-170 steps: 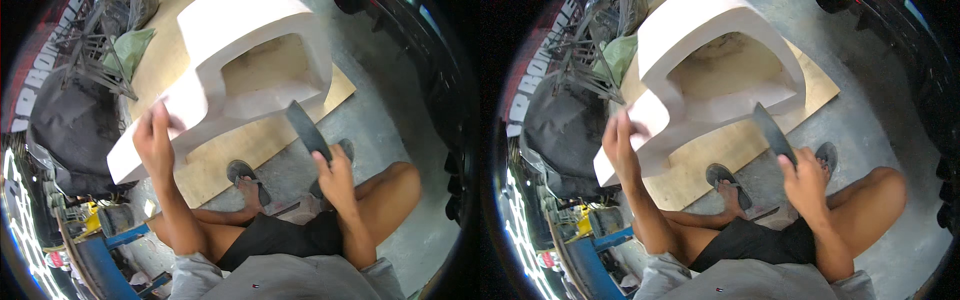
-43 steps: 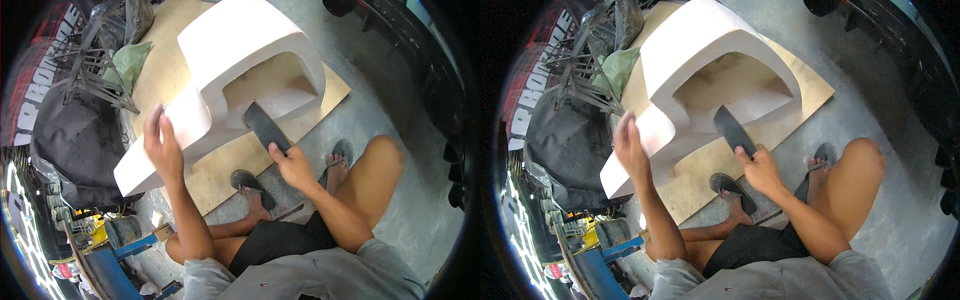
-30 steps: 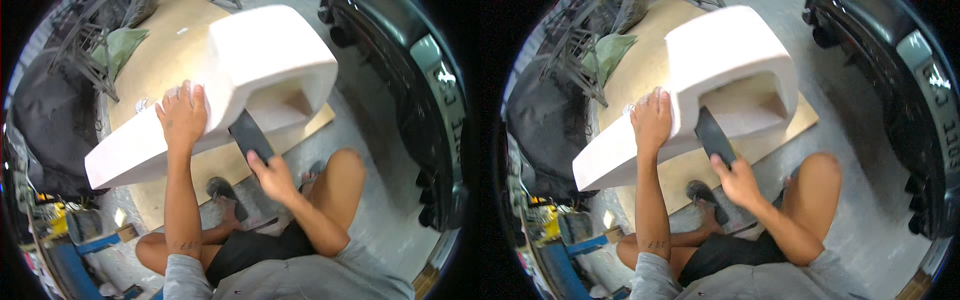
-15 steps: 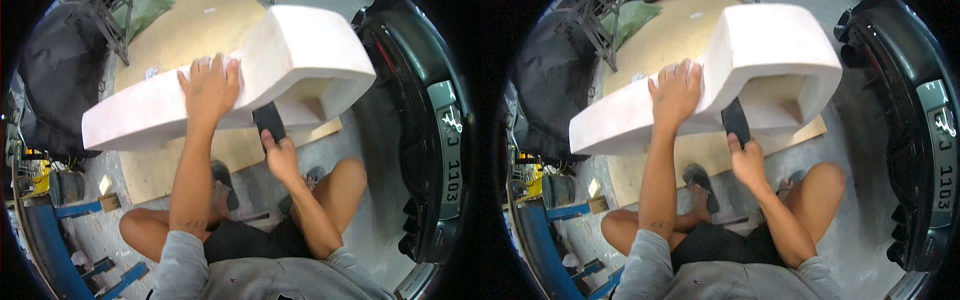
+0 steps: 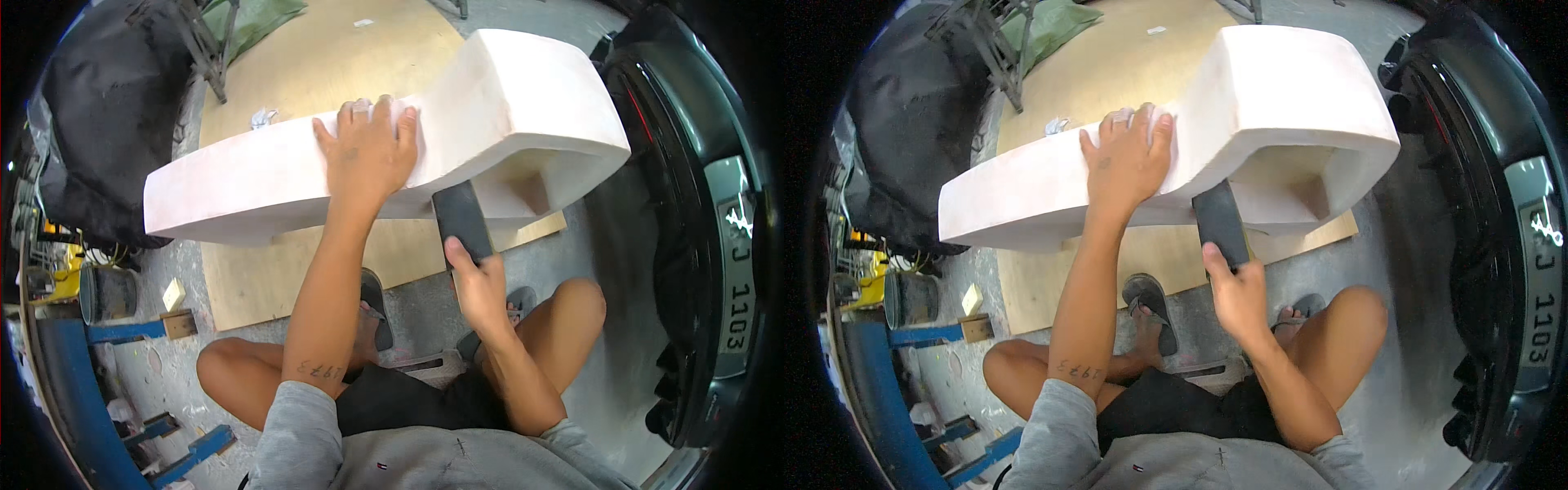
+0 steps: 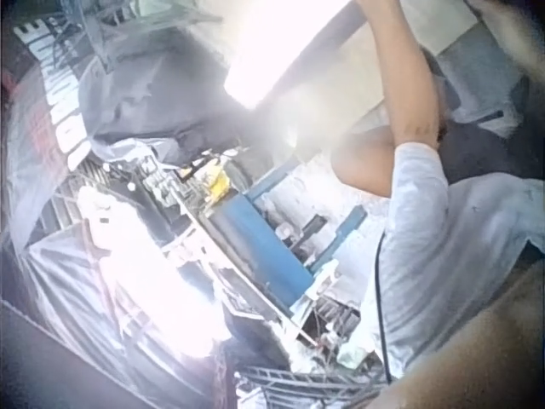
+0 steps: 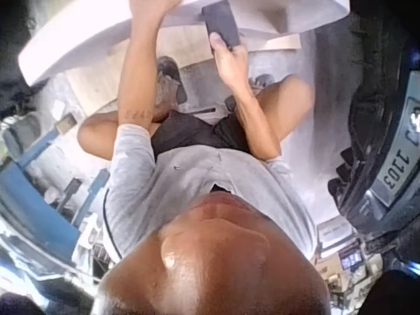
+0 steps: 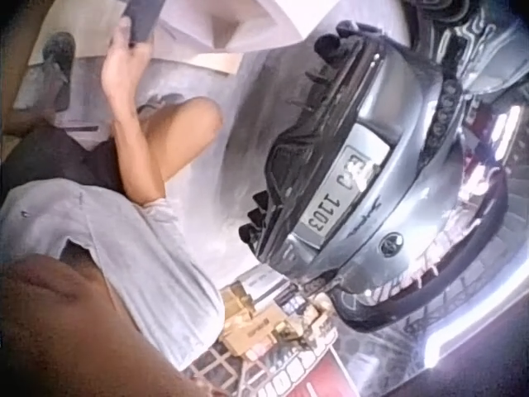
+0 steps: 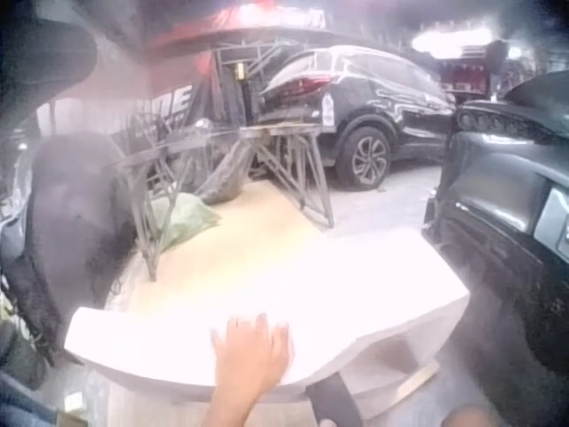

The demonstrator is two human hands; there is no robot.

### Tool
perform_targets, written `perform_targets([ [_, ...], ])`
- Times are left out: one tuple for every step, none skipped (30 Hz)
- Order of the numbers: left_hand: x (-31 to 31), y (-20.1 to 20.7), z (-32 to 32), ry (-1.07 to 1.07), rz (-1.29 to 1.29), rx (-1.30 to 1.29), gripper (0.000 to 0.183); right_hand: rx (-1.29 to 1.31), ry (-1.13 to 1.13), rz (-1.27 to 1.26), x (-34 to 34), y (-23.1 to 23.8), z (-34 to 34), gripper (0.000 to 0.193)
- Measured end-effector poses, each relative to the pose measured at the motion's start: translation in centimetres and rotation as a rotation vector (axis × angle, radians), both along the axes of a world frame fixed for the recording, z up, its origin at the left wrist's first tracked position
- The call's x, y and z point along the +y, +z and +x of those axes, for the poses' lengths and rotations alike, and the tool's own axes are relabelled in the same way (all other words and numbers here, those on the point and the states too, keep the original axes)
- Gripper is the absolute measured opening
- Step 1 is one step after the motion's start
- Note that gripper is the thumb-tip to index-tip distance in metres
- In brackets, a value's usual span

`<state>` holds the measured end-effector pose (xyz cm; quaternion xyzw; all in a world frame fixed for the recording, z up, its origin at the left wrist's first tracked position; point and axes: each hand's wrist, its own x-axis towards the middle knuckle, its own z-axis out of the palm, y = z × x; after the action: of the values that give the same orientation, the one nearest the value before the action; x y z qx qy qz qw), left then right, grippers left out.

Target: Sanding a large white fiberglass or plastic car part with a sanding block.

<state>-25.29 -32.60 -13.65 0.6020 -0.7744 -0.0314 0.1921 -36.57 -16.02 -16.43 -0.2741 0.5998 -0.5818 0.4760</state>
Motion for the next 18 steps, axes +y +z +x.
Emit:
perform_targets([
  [-0.5, 0.0, 0.4, 0.022, -0.012, 0.018, 0.062, 0.012, 0.072, 0.169, -1.3, -1.1, -0.5, 0.033],
  [-1.1, 0.0, 0.8, 0.042, -0.023, 0.036, 0.062, 0.021, 0.141, 0.338, -2.3, -2.3, -0.7, 0.033],
  [-0.9, -0.1, 1.5, 0.076, -0.025, 0.003, 0.062, 0.045, 0.153, 0.32, -3.0, -2.5, 0.3, 0.036],
  [-1.0, -0.2, 1.6, 0.077, -0.023, -0.006, 0.062, 0.036, 0.155, 0.32, -2.4, -2.1, 0.6, 0.036],
  [-1.3, -0.3, 1.6, 0.049, -0.015, -0.002, 0.061, 0.022, 0.129, 0.209, -1.2, -1.4, 0.8, 0.037],
  [-1.1, 0.0, 1.2, 0.022, 0.0, -0.003, 0.06, 0.003, 0.102, 0.104, -0.2, -0.1, 0.7, 0.039],
  [-0.9, 0.2, 0.9, 0.018, 0.007, -0.025, 0.06, 0.0, 0.068, 0.098, 0.1, 0.3, 0.5, 0.041],
  [-0.7, 0.4, 0.5, 0.05, 0.019, -0.032, 0.061, -0.028, 0.061, 0.104, -0.1, -0.4, -0.1, 0.041],
  [-0.7, 0.7, -0.6, 0.038, 0.028, -0.038, 0.063, 0.101, 0.09, 0.146, -0.8, -1.5, -1.0, 0.042],
  [-0.9, 0.8, -0.6, -0.013, 0.025, -0.074, 0.063, 0.221, 0.12, 0.186, -1.7, -2.6, -1.3, 0.043],
  [-1.2, 0.4, 0.0, 0.007, 0.034, -0.038, 0.064, 0.238, 0.108, 0.265, -2.9, -4.4, -1.8, 0.045],
  [-1.8, 0.1, 1.1, 0.044, 0.035, -0.009, 0.065, 0.193, 0.077, 0.254, -3.0, -4.4, -1.8, 0.045],
  [-1.9, -0.1, 1.8, 0.011, 0.064, -0.035, 0.06, 0.091, 0.124, 0.232, -2.3, -4.2, -2.3, 0.045],
  [-2.4, 0.0, 2.8, -0.016, 0.067, -0.072, 0.06, -0.009, 0.171, 0.207, -1.7, -3.8, -2.9, 0.046],
  [-1.9, 0.5, 3.9, -0.094, 0.019, 0.15, 0.054, -0.089, 0.182, 0.2, -0.3, -2.7, -3.8, 0.046],
  [-1.2, 0.6, 3.4, -0.175, -0.028, 0.39, 0.049, -0.111, 0.168, 0.215, 1.4, -2.3, -4.9, 0.046],
  [0.9, 0.3, 3.6, -0.199, -0.089, 0.419, 0.045, -0.088, 0.024, 0.132, 3.5, -2.0, -5.5, 0.047],
  [3.4, 0.8, 3.6, -0.232, -0.166, 0.451, 0.041, -0.059, -0.127, 0.033, 5.0, -1.7, -6.5, 0.048],
])
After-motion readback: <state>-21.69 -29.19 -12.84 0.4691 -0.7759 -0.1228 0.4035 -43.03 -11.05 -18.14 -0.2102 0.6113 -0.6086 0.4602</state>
